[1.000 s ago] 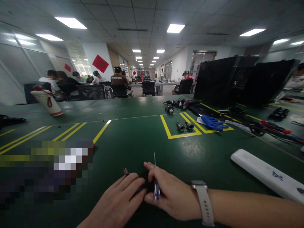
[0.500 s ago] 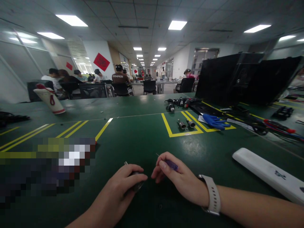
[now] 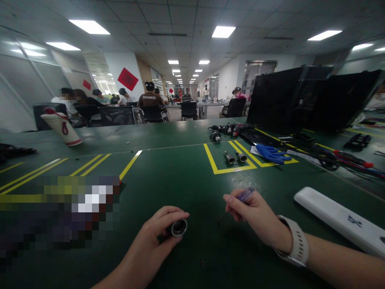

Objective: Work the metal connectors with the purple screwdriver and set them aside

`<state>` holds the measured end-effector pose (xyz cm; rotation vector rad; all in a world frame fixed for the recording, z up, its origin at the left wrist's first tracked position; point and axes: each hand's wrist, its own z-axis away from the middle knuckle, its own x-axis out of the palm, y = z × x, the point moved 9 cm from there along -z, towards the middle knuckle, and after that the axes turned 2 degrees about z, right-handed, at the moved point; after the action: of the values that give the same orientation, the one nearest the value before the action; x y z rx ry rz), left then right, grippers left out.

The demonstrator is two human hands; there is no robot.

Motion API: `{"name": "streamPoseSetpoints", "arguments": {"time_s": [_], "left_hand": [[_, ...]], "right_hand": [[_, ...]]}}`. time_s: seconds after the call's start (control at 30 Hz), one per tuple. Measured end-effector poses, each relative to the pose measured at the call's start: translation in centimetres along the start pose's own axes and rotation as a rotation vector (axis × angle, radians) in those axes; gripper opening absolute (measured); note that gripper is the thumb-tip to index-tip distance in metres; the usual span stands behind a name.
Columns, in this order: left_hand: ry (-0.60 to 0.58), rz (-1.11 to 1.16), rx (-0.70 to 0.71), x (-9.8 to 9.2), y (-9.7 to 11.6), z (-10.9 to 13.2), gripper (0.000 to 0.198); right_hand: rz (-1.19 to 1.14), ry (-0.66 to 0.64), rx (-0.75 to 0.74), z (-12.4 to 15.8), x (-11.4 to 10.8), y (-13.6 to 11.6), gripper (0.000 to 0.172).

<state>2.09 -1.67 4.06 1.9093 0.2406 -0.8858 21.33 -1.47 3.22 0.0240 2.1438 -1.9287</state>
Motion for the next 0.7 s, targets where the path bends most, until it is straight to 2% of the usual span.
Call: {"name": "streamPoseSetpoints", "arguments": {"time_s": [0.1, 0.23, 0.4, 0.7], "left_hand": [[0.023, 0.083, -0.024, 0.4, 0.1, -0.2, 0.036], [0.052, 0.107, -0.032, 0.9, 0.5, -0.3, 0.040], [0.031, 0.242, -0.069, 1.5, 0.5, -0.1, 0.045], [0.014, 0.252, -0.099, 1.8, 0.3, 0.3, 0.037]], "right_hand": [[-0.116, -0.071, 0.080, 1.2, 0.9, 1.1, 0.032], [-0.155, -0.186, 0.135, 2.3, 3.1, 0.6, 0.026], [-0.056, -0.254, 0.106, 2.8, 4.5, -0.8, 0.022], [0.212, -0.255, -0.013, 3.5, 4.6, -2.2, 0.011]]}}
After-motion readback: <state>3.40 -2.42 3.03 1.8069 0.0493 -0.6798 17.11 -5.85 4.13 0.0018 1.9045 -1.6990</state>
